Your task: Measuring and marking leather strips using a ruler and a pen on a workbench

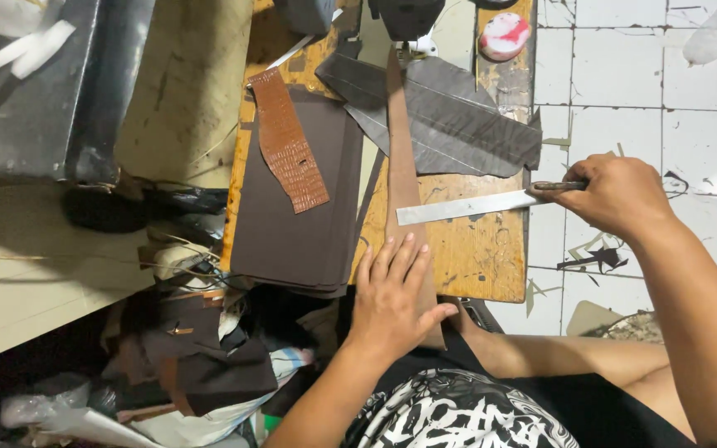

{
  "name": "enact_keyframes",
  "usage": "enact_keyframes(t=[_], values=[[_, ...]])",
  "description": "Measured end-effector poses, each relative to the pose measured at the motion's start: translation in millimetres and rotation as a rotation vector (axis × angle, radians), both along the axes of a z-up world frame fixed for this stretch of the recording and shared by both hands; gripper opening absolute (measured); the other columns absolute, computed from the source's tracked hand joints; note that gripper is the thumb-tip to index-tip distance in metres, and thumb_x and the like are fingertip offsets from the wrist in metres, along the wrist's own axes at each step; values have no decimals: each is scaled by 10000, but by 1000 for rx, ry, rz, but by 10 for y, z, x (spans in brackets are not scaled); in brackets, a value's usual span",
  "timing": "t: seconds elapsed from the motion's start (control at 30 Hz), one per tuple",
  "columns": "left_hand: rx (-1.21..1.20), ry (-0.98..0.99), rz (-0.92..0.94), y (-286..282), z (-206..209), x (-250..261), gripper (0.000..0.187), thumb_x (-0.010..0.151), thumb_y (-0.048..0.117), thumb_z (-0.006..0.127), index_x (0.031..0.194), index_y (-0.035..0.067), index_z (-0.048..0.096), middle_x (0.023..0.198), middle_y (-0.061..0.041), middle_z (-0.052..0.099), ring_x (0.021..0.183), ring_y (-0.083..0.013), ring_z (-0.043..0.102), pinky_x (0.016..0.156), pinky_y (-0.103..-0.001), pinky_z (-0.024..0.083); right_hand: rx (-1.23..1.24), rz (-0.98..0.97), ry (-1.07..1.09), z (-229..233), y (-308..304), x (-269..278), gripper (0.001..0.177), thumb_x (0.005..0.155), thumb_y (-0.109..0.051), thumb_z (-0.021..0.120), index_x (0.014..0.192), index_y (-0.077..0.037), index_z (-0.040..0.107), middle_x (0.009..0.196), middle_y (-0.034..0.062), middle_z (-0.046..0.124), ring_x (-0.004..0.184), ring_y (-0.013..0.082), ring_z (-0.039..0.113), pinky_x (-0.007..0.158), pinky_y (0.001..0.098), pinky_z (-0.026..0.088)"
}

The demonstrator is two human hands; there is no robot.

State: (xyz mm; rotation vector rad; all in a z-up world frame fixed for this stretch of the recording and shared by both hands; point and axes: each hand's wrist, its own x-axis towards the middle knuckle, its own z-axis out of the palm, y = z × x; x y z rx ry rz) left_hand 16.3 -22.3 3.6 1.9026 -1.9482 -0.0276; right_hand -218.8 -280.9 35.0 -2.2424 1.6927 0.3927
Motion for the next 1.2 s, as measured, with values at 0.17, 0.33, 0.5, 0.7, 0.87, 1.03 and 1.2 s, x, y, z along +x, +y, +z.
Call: enact_keyframes(t=[0.17, 0.33, 0.5, 0.7, 0.87, 1.03, 1.2], values=[[-79, 35, 51, -146, -63, 23, 623, 914, 501, 693, 1369, 83, 615, 1403, -97, 629, 1228, -336, 590, 1013, -529, 429, 16, -4, 20, -103, -41, -6, 653, 821, -810, 614, 893, -189, 803, 1020, 59, 774, 985, 306, 690, 743, 435, 488], [-43, -23, 89, -174, -131, 0, 644, 916, 474, 663, 1437, 107, 570, 1527, -103, 529, 1254, -301, 556, 1018, -516, 423, -165, 120, 0, -370, -99, -182, 655, 793, -836, 623, 971, -239, 826, 1065, 36, 772, 947, 332, 711, 760, 428, 521], [-16, -20, 91, -169, -125, -9, 650, 924, 453, 646, 1462, 102, 545, 1558, -105, 502, 1270, -310, 552, 1031, -511, 422, -60, 36, 37, -160, -43, -40, 693, 794, -866, 599, 794, -201, 794, 959, 33, 769, 932, 308, 713, 716, 418, 487], [-10, -57, 100, -182, -116, -21, 707, 893, 465, 693, 1475, 100, 526, 1566, -104, 491, 1269, -296, 549, 1040, -497, 426, -29, 11, -9, -140, -54, -25, 640, 818, -780, 688, 776, -148, 778, 895, 60, 765, 862, 284, 696, 681, 401, 459], [-3, -40, 103, -173, -123, -30, 685, 912, 465, 664, 1478, 104, 526, 1582, -111, 474, 1278, -306, 549, 1054, -502, 417, -53, 33, 5, -215, -70, -57, 627, 810, -799, 668, 843, -189, 808, 945, 43, 774, 932, 278, 705, 722, 401, 486], [-8, -51, 111, -173, -114, -31, 682, 921, 475, 659, 1479, 108, 524, 1582, -116, 476, 1292, -310, 552, 1048, -496, 419, -61, 53, 20, -205, -67, -50, 619, 819, -811, 639, 844, -216, 806, 963, 40, 769, 975, 282, 705, 729, 411, 491], [-1, -38, 96, -169, -120, -28, 677, 925, 469, 664, 1473, 92, 540, 1599, -142, 442, 1289, -314, 536, 1059, -515, 421, -26, 41, 44, -154, -63, -5, 657, 825, -823, 623, 874, -195, 811, 992, 47, 767, 968, 301, 703, 728, 419, 488]])
